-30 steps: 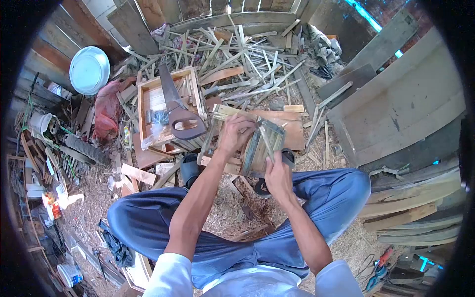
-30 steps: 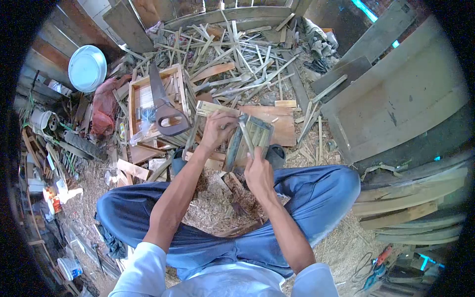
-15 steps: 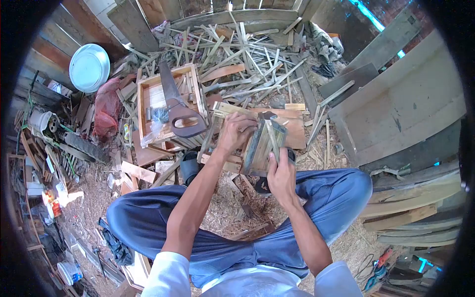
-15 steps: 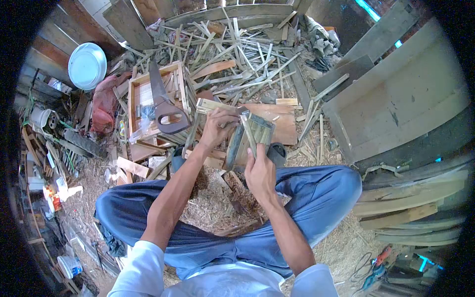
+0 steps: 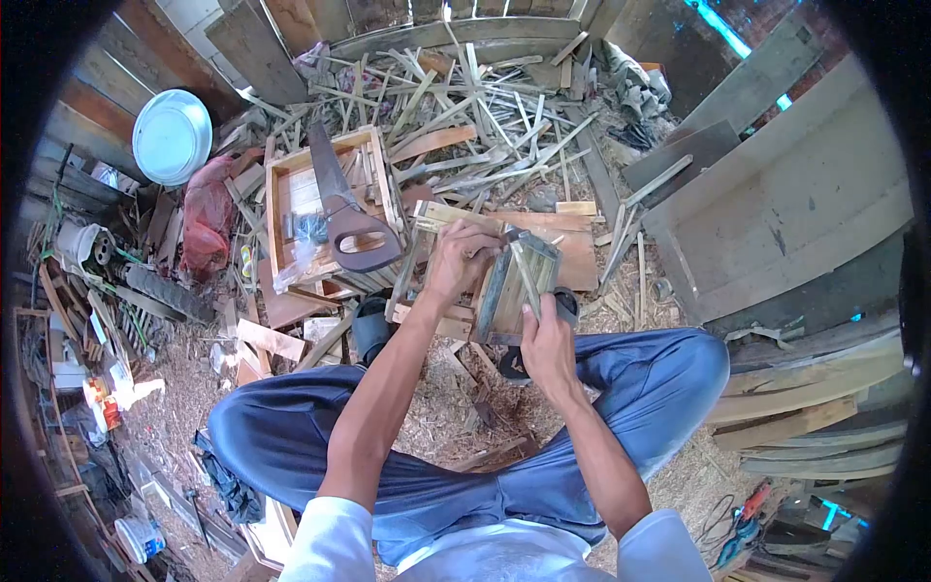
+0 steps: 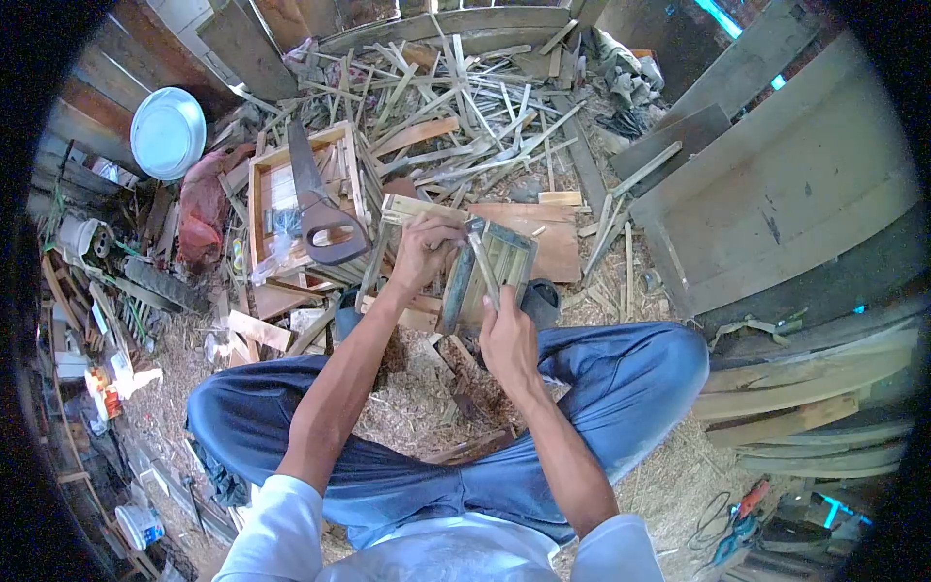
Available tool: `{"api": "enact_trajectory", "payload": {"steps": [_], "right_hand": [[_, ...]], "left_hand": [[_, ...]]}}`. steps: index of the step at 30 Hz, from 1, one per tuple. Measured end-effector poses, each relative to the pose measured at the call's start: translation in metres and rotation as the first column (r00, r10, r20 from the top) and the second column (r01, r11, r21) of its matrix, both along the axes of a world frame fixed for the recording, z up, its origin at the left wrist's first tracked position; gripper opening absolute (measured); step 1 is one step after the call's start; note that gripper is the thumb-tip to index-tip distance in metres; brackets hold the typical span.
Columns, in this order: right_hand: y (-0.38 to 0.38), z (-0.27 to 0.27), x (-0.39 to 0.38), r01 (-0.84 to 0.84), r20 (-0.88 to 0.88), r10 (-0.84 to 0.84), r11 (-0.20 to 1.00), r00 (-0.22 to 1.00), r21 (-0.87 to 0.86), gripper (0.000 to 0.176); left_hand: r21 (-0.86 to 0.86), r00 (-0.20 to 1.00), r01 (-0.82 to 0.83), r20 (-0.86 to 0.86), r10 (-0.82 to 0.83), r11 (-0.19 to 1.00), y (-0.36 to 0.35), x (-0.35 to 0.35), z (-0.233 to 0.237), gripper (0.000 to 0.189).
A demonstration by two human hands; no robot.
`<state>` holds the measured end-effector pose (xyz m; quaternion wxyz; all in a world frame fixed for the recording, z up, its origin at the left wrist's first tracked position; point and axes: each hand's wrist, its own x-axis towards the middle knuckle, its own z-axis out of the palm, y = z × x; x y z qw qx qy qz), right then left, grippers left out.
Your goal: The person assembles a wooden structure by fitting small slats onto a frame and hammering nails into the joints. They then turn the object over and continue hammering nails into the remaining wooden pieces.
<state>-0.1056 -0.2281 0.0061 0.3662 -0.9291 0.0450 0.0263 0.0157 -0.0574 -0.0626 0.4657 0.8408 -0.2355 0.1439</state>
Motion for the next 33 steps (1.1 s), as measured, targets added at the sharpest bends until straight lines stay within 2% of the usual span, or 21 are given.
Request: {"api": "enact_trajectory", "payload": {"steps": [4, 5, 7, 11, 13, 14, 16, 17, 20, 22, 23, 25, 27, 29, 31, 32, 33], "right_hand": [[0.002, 0.01, -0.002, 0.025, 0.057, -0.031, 0.994, 0.998, 0.105, 0.018], [0.002, 0.005, -0.002, 0.028, 0.059, -0.035, 0.994, 0.998, 0.104, 0.018], [0.002, -0.003, 0.001, 0.004, -0.02, -0.005, 0.998, 1.0, -0.059, 0.02], [0.002, 0.005, -0.001, -0.004, -0.028, 0.004, 1.0, 1.0, 0.003, 0.021], [0.004, 0.004, -0.001, 0.013, 0.115, -0.024, 0.996, 0.993, 0.092, 0.022], [0.003, 0.0, -0.001, 0.015, 0.116, -0.025, 0.996, 0.993, 0.092, 0.022], [0.003, -0.006, 0.002, -0.023, -0.042, 0.02, 0.997, 0.999, -0.073, 0.021], [0.001, -0.007, 0.001, -0.02, -0.037, 0.017, 0.997, 0.999, -0.073, 0.021], [0.004, 0.009, -0.002, -0.014, -0.017, 0.015, 1.0, 1.0, 0.016, 0.02], [0.006, 0.01, -0.002, 0.037, 0.105, -0.051, 0.99, 0.993, 0.133, 0.019], [0.005, 0.005, -0.002, 0.04, 0.105, -0.054, 0.99, 0.993, 0.133, 0.019], [0.003, -0.003, 0.003, -0.022, -0.035, 0.02, 0.998, 0.999, -0.055, 0.018], [0.002, 0.001, 0.002, -0.007, -0.041, 0.006, 1.0, 0.999, -0.02, 0.018], [0.004, 0.003, -0.001, -0.004, -0.065, 0.005, 1.0, 0.998, 0.013, 0.018], [0.004, 0.003, 0.0, 0.013, 0.092, -0.023, 0.995, 0.996, 0.101, 0.018], [0.003, 0.0, 0.0, 0.017, 0.092, -0.026, 0.995, 0.995, 0.1, 0.018], [0.001, -0.003, 0.002, 0.008, 0.03, -0.009, 1.0, 1.0, 0.014, 0.018]], "left_hand": [[0.026, 0.999, -0.044, 0.024, 0.043, 0.999, -0.001, -0.005, 0.001, 0.012], [0.029, 0.999, -0.04, 0.01, 0.04, 0.999, -0.001, -0.004, 0.0, 0.016], [0.03, 0.999, -0.036, 0.003, 0.036, 0.999, -0.002, -0.002, 0.0, 0.02], [0.017, 0.999, -0.038, -0.009, 0.038, 0.999, 0.0, -0.003, 0.003, 0.018], [0.002, 0.999, -0.031, -0.029, 0.031, 1.0, 0.0, -0.005, 0.001, 0.017], [0.01, 0.999, -0.037, -0.019, 0.037, 0.999, 0.0, -0.005, 0.002, 0.018], [0.016, 0.999, -0.043, -0.002, 0.043, 0.999, -0.001, -0.002, 0.0, 0.018], [0.023, 0.999, -0.032, 0.023, 0.032, 0.999, 0.0, -0.002, -0.002, 0.017], [0.018, 0.999, -0.031, 0.026, 0.03, 0.999, 0.001, -0.001, 0.0, 0.018], [0.006, 1.0, -0.027, 0.007, 0.027, 1.0, 0.0, -0.004, -0.001, 0.018], [0.01, 0.999, -0.035, 0.008, 0.035, 0.999, -0.001, -0.004, -0.001, 0.019], [0.012, 0.999, -0.042, 0.017, 0.042, 0.999, -0.001, -0.003, 0.002, 0.019], [0.068, 0.999, -0.022, 0.044, 0.019, 0.997, 0.002, -0.003, 0.006, 0.019], [0.029, 0.999, -0.02, 0.028, 0.02, 0.999, 0.002, -0.003, 0.008, 0.019], [-0.014, 1.0, -0.009, 0.013, 0.009, 1.0, 0.0, -0.004, 0.004, 0.019], [-0.009, 1.0, -0.019, 0.02, 0.019, 1.0, 0.0, -0.003, 0.003, 0.019], [-0.005, 0.999, -0.029, 0.03, 0.03, 1.0, -0.001, -0.002, 0.0, 0.019]]}}
